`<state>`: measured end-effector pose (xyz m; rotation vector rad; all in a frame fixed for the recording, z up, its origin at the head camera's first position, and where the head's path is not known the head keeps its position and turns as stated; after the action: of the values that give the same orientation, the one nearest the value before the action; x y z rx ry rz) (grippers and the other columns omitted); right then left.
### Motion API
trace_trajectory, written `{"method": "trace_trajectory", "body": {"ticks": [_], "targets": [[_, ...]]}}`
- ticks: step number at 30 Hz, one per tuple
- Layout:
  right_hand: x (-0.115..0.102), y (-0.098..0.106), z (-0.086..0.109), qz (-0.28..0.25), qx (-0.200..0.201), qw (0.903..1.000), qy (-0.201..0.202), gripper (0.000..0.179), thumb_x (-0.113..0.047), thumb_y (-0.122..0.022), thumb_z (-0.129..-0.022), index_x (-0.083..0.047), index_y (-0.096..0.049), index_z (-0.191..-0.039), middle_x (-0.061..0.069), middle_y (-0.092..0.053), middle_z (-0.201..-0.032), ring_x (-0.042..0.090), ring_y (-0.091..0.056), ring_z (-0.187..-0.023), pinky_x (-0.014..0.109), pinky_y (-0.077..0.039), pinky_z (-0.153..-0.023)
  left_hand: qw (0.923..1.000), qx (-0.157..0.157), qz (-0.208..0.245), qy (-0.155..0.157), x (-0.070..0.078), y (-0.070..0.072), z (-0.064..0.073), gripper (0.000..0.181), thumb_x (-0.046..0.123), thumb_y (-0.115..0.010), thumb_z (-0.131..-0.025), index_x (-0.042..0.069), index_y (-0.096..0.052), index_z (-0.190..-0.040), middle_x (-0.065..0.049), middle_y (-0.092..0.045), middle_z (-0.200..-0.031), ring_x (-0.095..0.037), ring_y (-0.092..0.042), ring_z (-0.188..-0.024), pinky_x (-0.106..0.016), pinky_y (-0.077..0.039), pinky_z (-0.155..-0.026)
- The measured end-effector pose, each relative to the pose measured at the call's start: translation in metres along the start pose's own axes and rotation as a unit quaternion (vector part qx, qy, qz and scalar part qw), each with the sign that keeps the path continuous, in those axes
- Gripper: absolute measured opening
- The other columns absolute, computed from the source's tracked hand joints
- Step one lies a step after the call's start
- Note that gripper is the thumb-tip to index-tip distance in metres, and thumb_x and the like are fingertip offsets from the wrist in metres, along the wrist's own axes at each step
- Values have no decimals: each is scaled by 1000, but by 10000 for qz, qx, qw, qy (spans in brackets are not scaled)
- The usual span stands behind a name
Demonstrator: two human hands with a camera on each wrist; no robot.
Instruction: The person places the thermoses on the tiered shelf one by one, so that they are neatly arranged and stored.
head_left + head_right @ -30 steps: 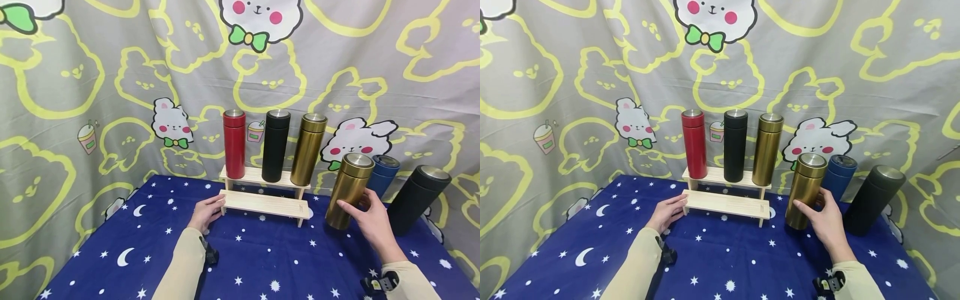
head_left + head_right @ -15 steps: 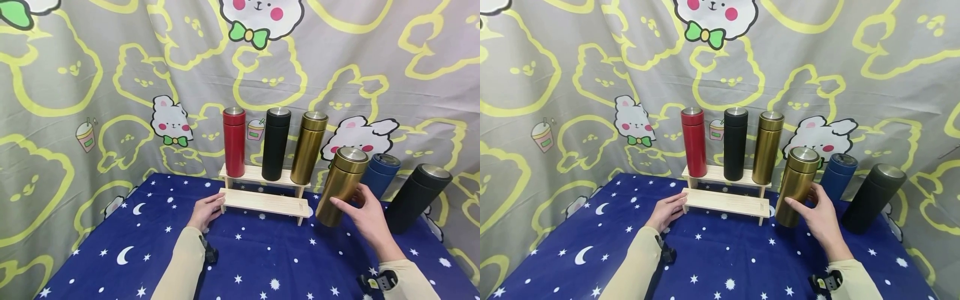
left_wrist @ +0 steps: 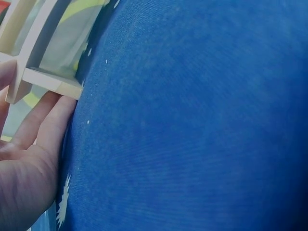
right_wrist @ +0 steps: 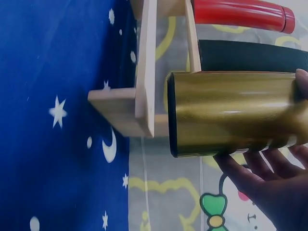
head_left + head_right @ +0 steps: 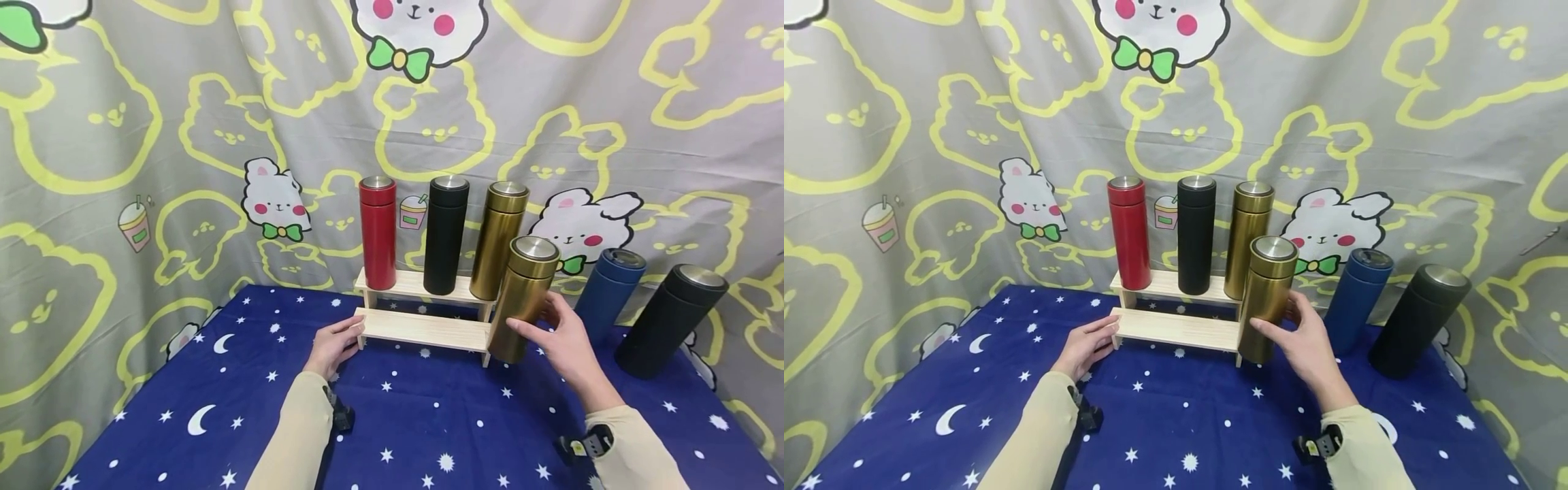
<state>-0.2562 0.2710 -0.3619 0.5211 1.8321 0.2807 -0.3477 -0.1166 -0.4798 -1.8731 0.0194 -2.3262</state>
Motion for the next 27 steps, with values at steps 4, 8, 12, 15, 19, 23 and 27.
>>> {"method": "trace_trajectory", "body": {"ticks": [4, 8, 12, 15, 19, 23, 27], "targets": [[-3, -6, -3, -232, -131, 9996, -36, 71, -28, -75, -90, -4, -38, -147, 19, -51, -136, 33, -49, -122, 46, -41, -96, 10000, 12, 2, 3, 0, -1, 0, 37, 16, -78, -87, 10, -71, -122, -12, -65, -123, -21, -65, -105, -38, -55, -85], [-6, -12, -5, -452, -219, 9987, -76, 71, -24, -76, -89, -4, -39, -146, 20, -52, -135, 32, -49, -122, 47, -40, -99, 10000, 12, 30, 12, -1, -2, 0, 37, 16, -79, -86, 10, -72, -121, -12, -66, -122, -21, -65, -104, -38, -55, -85], [-10, -19, -7, -631, -268, 9976, -133, 72, -23, -78, -88, -4, -40, -145, 20, -51, -136, 33, -48, -123, 50, -38, -101, 10000, 32, 16, -14, -1, -1, 1, 36, 16, -78, -86, 9, -72, -121, -13, -66, -122, -21, -65, -104, -39, -55, -85], [-12, -25, -9, -780, -298, 9964, -131, 72, -21, -79, -87, -4, -40, -145, 20, -52, -136, 33, -48, -123, 52, -36, -103, 10000, 73, 1, 1, -1, -1, 1, 36, 16, -78, -86, 9, -72, -122, -12, -66, -123, -21, -65, -104, -39, -55, -85], [-14, -35, -12, -836, -333, 9959, -72, 71, -20, -79, -86, -3, -41, -144, 21, -53, -134, 33, -49, -122, 53, -36, -103, 10000, 51, 12, 3, 0, -1, 2, 38, 16, -78, -87, 9, -71, -123, -12, -65, -123, -22, -65, -105, -40, -54, -87], [-16, -43, -15, -826, -351, 9960, 15, 70, -20, -80, -85, -2, -43, -142, 22, -55, -131, 35, -51, -120, 53, -37, -102, 10000, 48, -5, -18, 0, -1, 2, 38, 17, -78, -86, 9, -71, -123, -13, -65, -124, -22, -64, -106, -40, -54, -87], [-16, -50, -18, -790, -407, 9960, 3, 70, -22, -80, -85, -2, -44, -141, 22, -54, -131, 36, -50, -121, 54, -38, -102, 10000, 82, -8, -33, -1, -1, 1, 38, 17, -79, -85, 9, -72, -121, -12, -66, -122, -22, -65, -104, -38, -56, -84]]}}
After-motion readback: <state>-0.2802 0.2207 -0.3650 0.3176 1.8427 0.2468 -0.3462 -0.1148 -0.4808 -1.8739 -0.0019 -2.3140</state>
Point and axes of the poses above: each hand's wrist, its own z-axis away from the middle knuckle, its own y-axis out of the back of the hand, x = y × z, the point moved 3 cm from there along -z, towards the middle knuckle
